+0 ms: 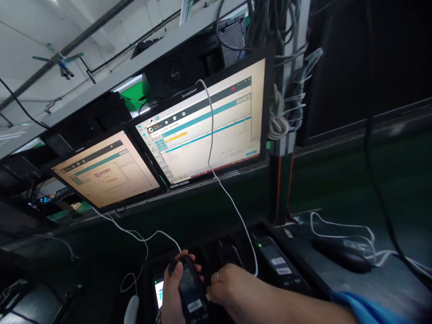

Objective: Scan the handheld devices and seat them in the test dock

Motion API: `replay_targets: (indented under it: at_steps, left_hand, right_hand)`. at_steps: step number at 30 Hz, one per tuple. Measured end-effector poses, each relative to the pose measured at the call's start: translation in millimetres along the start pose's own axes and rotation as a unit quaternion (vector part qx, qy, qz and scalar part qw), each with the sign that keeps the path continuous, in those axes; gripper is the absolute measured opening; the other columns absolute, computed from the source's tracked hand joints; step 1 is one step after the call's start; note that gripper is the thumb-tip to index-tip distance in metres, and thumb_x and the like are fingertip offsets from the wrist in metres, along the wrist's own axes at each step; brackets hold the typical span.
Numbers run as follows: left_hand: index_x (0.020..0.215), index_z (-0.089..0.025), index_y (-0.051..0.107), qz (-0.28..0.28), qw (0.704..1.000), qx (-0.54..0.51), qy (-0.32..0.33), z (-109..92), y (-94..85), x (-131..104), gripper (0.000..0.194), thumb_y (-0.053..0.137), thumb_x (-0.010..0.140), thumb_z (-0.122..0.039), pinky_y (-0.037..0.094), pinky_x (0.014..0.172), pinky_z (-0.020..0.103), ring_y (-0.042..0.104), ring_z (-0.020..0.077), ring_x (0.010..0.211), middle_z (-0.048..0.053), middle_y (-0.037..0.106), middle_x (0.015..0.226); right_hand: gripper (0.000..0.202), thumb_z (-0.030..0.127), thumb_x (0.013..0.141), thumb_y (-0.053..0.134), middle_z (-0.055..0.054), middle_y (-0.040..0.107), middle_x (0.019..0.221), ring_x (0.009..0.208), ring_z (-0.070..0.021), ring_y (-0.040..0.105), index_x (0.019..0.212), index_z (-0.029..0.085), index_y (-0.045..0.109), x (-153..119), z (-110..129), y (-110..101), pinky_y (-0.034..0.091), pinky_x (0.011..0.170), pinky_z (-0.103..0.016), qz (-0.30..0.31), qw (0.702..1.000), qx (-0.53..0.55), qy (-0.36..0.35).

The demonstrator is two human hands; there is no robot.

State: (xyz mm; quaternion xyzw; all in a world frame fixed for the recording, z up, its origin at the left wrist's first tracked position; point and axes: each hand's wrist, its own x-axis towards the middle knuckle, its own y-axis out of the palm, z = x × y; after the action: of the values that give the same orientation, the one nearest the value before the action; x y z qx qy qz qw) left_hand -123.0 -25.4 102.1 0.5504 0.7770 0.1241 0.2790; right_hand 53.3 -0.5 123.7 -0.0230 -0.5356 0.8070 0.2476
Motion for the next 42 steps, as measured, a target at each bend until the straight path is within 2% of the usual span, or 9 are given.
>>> replay_targets:
  at_steps: [7, 12, 16, 20, 23, 27, 33, 38, 42]
  left_hand:
    - [0.095, -0.017, 0.071, 0.011, 1.0, 0.025, 0.001, 1.0, -1.9, 6.6, 0.039, 0.081, 0.064, -0.038, 0.057, 0.067, 0.028, 0.068, 0.0165, 0.076, 0.006, 0.074, 0.09]
    - [0.097, -0.016, 0.068, -0.027, 0.996, 0.081, 0.026, 3.8, -12.3, 42.4, 0.045, 0.084, 0.06, -0.037, 0.054, 0.075, 0.025, 0.069, 0.0155, 0.082, 0.008, 0.075, 0.091]
    - [0.099, -0.016, 0.065, -0.05, 0.967, 0.232, 0.098, 13.5, -30.5, 67.6, 0.047, 0.079, 0.065, -0.045, 0.052, 0.084, 0.033, 0.068, 0.0189, 0.089, 0.01, 0.074, 0.096]
    - [0.104, -0.017, 0.065, -0.072, 0.935, 0.311, 0.157, 26.6, -39.4, 74.7, 0.045, 0.077, 0.068, -0.041, 0.044, 0.098, 0.037, 0.064, 0.0208, 0.101, 0.01, 0.07, 0.105]
    - [0.12, -0.019, 0.058, -0.115, 0.886, 0.368, 0.258, 34.2, -38.6, 74.3, 0.057, 0.076, 0.069, -0.036, 0.043, 0.101, 0.039, 0.06, 0.0228, 0.109, 0.012, 0.066, 0.116]
    - [0.124, -0.021, 0.056, -0.121, 0.831, 0.413, 0.351, 36.1, -39.3, 73.4, 0.059, 0.075, 0.069, -0.031, 0.043, 0.101, 0.04, 0.058, 0.0244, 0.113, 0.012, 0.064, 0.12]
    - [0.123, -0.021, 0.058, -0.107, 0.808, 0.454, 0.36, 17.0, -62.1, 64.4, 0.047, 0.064, 0.078, -0.033, 0.043, 0.101, 0.039, 0.058, 0.024, 0.114, 0.012, 0.065, 0.121]
    - [0.121, -0.022, 0.061, -0.213, 0.769, 0.505, 0.329, -11.8, -89.3, 48.3, 0.044, 0.058, 0.08, -0.039, 0.042, 0.104, 0.045, 0.059, 0.0266, 0.115, 0.01, 0.066, 0.122]
    - [0.118, -0.022, 0.063, -0.281, 0.765, 0.506, 0.284, -26.0, -114.4, 35.5, 0.043, 0.058, 0.079, -0.039, 0.043, 0.104, 0.048, 0.06, 0.0287, 0.114, 0.01, 0.068, 0.12]
  right_hand:
    - [0.019, 0.005, 0.078, 0.051, -0.003, 0.066, 0.075, 0.064, -0.0138, 0.059, 0.081, 0.015, 0.066, 0.7, -13.8, 10.0, 0.039, 0.056, -0.024, -0.016, 0.999, -0.03, 0.015]
    - [0.028, 0.007, 0.083, 0.049, -0.009, 0.069, 0.089, 0.077, -0.0226, 0.065, 0.103, 0.013, 0.068, 13.6, -30.7, 28.6, 0.047, 0.068, -0.033, -0.001, 0.986, -0.111, 0.128]
    - [0.042, 0.003, 0.079, 0.051, -0.015, 0.068, 0.103, 0.093, -0.0271, 0.063, 0.118, 0.01, 0.063, 12.3, -36.1, 46.3, 0.05, 0.081, -0.04, -0.026, 0.977, -0.144, 0.158]
    - [0.041, 0.004, 0.08, 0.05, -0.013, 0.065, 0.113, 0.106, -0.0266, 0.057, 0.116, 0.014, 0.066, -17.6, -48.9, 50.2, 0.048, 0.092, -0.043, -0.15, 0.963, -0.14, 0.178]
    - [0.032, 0.012, 0.089, 0.044, -0.014, 0.067, 0.109, 0.104, -0.0253, 0.058, 0.11, 0.013, 0.068, -55.4, -68.8, 44.5, 0.048, 0.093, -0.043, -0.258, 0.922, -0.158, 0.242]
    - [0.031, 0.021, 0.091, 0.043, -0.014, 0.068, 0.104, 0.099, -0.0267, 0.06, 0.105, 0.014, 0.069, -106.0, -92.7, 43.8, 0.052, 0.087, -0.044, -0.311, 0.881, -0.165, 0.315]
    - [0.029, 0.024, 0.092, 0.044, -0.014, 0.066, 0.106, 0.099, -0.027, 0.06, 0.103, 0.017, 0.07, -133.6, -84.6, 68.7, 0.053, 0.084, -0.045, -0.312, 0.883, -0.144, 0.32]
    - [0.029, 0.025, 0.089, 0.053, -0.013, 0.06, 0.122, 0.114, -0.031, 0.053, 0.115, 0.026, 0.068, -109.7, -52.1, 85.5, 0.048, 0.09, -0.052, -0.2, 0.934, -0.117, 0.272]
    - [0.031, 0.03, 0.087, 0.059, -0.015, 0.059, 0.125, 0.115, -0.0351, 0.052, 0.116, 0.028, 0.068, -94.0, -41.9, 90.7, 0.045, 0.091, -0.059, -0.136, 0.939, -0.125, 0.292]
